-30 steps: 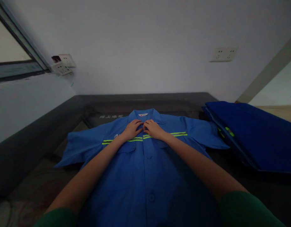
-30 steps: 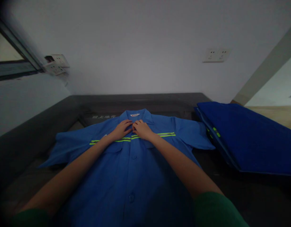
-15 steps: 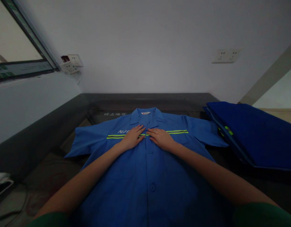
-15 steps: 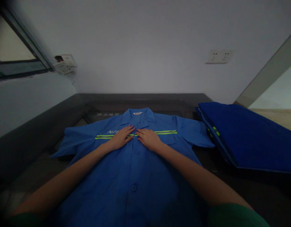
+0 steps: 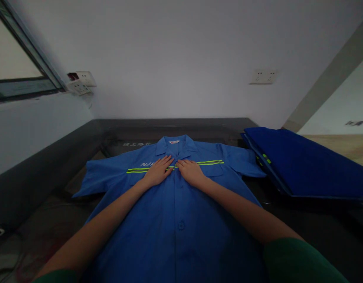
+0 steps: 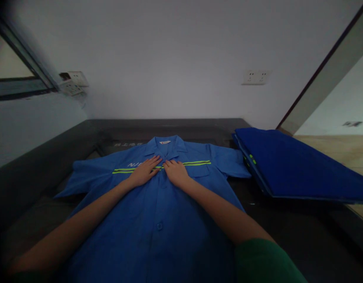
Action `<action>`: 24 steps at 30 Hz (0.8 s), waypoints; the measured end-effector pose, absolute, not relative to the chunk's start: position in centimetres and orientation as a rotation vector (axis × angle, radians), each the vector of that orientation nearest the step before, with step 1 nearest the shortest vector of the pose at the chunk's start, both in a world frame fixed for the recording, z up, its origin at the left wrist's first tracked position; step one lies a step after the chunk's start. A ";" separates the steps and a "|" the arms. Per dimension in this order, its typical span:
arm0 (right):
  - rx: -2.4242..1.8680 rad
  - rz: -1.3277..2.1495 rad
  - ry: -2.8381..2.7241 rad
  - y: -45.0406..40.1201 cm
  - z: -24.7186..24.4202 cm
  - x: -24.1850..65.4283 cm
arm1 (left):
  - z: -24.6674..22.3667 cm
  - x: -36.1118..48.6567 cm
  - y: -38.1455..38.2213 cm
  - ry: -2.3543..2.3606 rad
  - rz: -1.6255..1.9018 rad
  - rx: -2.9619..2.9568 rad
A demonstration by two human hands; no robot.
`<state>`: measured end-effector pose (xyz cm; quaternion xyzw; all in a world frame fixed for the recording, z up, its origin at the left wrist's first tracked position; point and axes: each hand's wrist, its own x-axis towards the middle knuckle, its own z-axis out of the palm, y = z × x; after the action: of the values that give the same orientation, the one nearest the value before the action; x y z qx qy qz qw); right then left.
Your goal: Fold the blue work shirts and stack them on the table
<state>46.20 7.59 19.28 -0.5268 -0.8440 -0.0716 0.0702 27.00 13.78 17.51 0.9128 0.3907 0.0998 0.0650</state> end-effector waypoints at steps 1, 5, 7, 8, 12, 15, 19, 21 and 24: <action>-1.595 -0.231 -2.530 7.6 19.2 46.1 | 17.5 26.9 13.8 1.177 0.298 2.758; -1.607 -0.256 -2.493 7.7 19.1 45.9 | 17.6 26.9 14.2 1.174 0.270 2.755; -1.620 -0.239 -2.489 7.8 19.2 45.7 | 17.6 27.1 14.4 1.179 0.255 2.739; -1.631 -0.227 -2.489 7.9 19.3 45.6 | 17.7 27.2 14.5 1.179 0.257 2.726; -1.682 -0.199 -2.473 7.6 19.9 44.9 | 18.3 26.6 14.7 1.183 0.493 2.629; -1.696 -0.173 -2.432 7.2 20.2 44.8 | 19.2 22.9 15.2 1.330 0.811 2.525; -1.669 -0.143 -2.334 7.6 20.8 43.9 | 20.3 14.4 16.3 1.819 0.689 2.422; -1.618 -0.115 -2.316 8.4 21.2 42.6 | 20.3 10.7 16.6 1.959 0.501 2.391; -1.589 -0.033 -2.315 10.4 21.5 39.9 | 19.5 7.2 16.4 2.073 0.224 2.331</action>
<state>39.92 10.37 21.52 -0.5580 -0.8130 -0.0116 0.1662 7.16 16.37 19.50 0.7453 0.6628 0.0717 0.0073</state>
